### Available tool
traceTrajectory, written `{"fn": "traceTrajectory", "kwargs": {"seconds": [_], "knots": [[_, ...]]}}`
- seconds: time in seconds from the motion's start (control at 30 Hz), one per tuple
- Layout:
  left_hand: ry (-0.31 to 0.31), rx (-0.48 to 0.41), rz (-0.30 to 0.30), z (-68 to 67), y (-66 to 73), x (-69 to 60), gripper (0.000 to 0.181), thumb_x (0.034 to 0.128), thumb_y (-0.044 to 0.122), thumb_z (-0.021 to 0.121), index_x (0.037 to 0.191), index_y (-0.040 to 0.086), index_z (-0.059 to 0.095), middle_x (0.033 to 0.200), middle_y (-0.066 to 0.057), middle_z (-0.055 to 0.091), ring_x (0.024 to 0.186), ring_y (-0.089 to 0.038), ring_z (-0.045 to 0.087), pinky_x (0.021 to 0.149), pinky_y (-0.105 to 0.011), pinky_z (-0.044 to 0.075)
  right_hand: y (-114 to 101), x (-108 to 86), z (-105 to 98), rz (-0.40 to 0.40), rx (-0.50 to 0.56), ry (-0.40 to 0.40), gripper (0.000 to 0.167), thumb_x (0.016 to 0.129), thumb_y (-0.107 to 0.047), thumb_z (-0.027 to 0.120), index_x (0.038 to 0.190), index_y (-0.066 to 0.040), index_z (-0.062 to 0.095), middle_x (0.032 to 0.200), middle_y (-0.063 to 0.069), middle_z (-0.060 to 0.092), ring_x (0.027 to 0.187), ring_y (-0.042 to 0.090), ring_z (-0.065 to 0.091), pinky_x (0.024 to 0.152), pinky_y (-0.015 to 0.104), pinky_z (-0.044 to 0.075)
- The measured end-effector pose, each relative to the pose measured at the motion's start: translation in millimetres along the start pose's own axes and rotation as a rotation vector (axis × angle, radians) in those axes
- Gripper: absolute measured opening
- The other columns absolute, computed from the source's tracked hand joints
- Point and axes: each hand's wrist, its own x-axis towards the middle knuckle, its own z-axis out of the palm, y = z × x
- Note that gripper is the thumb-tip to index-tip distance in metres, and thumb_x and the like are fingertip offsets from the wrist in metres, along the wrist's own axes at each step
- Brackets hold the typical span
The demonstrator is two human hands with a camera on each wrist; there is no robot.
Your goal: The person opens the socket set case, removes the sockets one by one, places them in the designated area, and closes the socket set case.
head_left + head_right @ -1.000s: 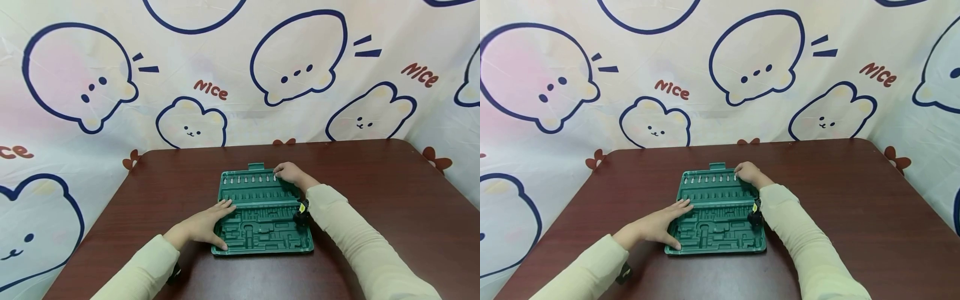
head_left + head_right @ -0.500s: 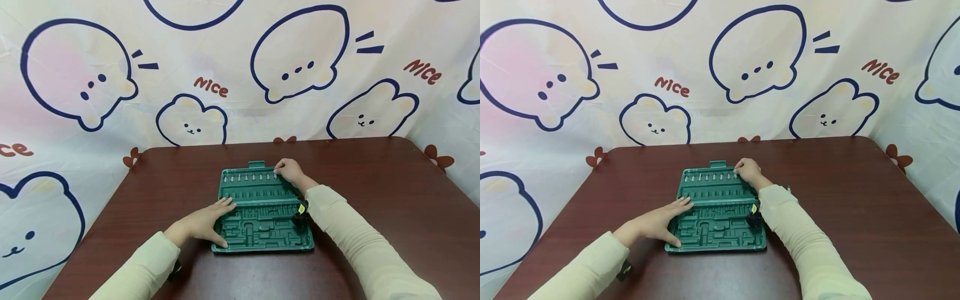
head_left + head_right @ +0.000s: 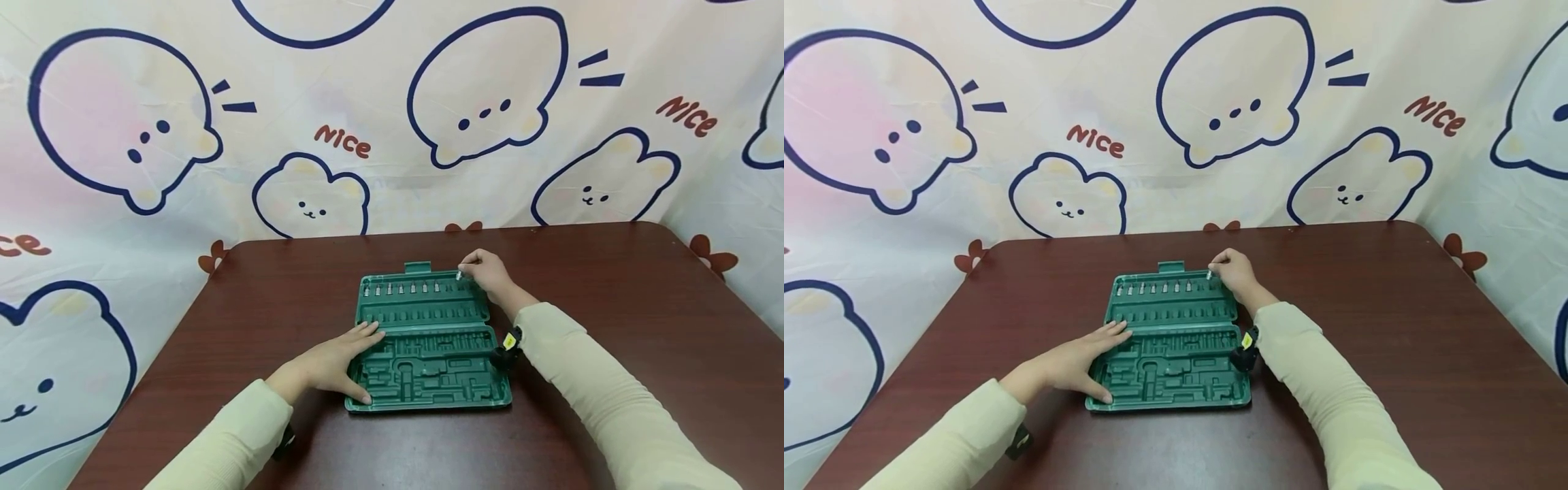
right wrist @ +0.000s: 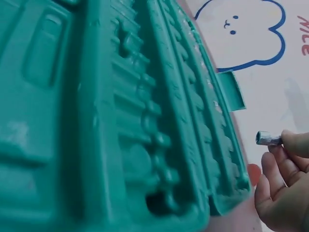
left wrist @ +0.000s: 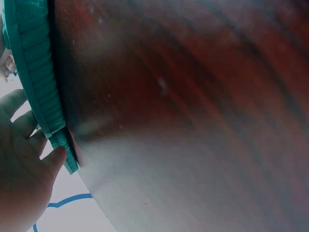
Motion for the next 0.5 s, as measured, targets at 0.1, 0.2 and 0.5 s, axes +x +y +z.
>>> {"fn": "traceTrajectory", "kwargs": {"seconds": [0.1, 0.2, 0.5], "knots": [[0.006, 0.008, 0.005, 0.7, -0.7, -0.4, 0.101, 0.0599, 0.057, 0.066, 0.14, 0.02, 0.017, 0.144, 0.003, 0.005, 0.13, -0.017, 0.001, 0.093, -0.044, 0.028, -2, -5.6, -9, -0.003, 0.033, -0.011, 0.014, 0.09, -0.013, 0.047, 0.096, -0.001, 0.05, 0.095, 0.012, 0.05, 0.09, 0.029, 0.047, 0.076, 0.04, 0.04], [0.011, 0.01, 0.01, 1.0, -0.8, -0.1, 0.101, 0.06, 0.057, 0.066, 0.14, 0.02, 0.017, 0.144, 0.003, 0.005, 0.13, -0.017, 0.001, 0.093, -0.044, 0.029, -3, -11.7, -20, -0.011, 0.049, -0.013, 0.014, 0.089, -0.013, 0.048, 0.096, -0.001, 0.049, 0.094, 0.013, 0.05, 0.092, 0.031, 0.048, 0.081, 0.043, 0.039], [0.01, 0.009, 0.011, 1.4, 0.1, 0.5, 0.101, 0.06, 0.057, 0.067, 0.14, 0.02, 0.017, 0.144, 0.002, 0.005, 0.13, -0.018, 0.002, 0.093, -0.044, 0.029, 5, -34.6, -56, -0.008, 0.01, -0.023, 0.02, 0.089, -0.016, 0.049, 0.099, 0.001, 0.048, 0.094, 0.012, 0.052, 0.094, 0.032, 0.048, 0.084, 0.045, 0.037]]}}
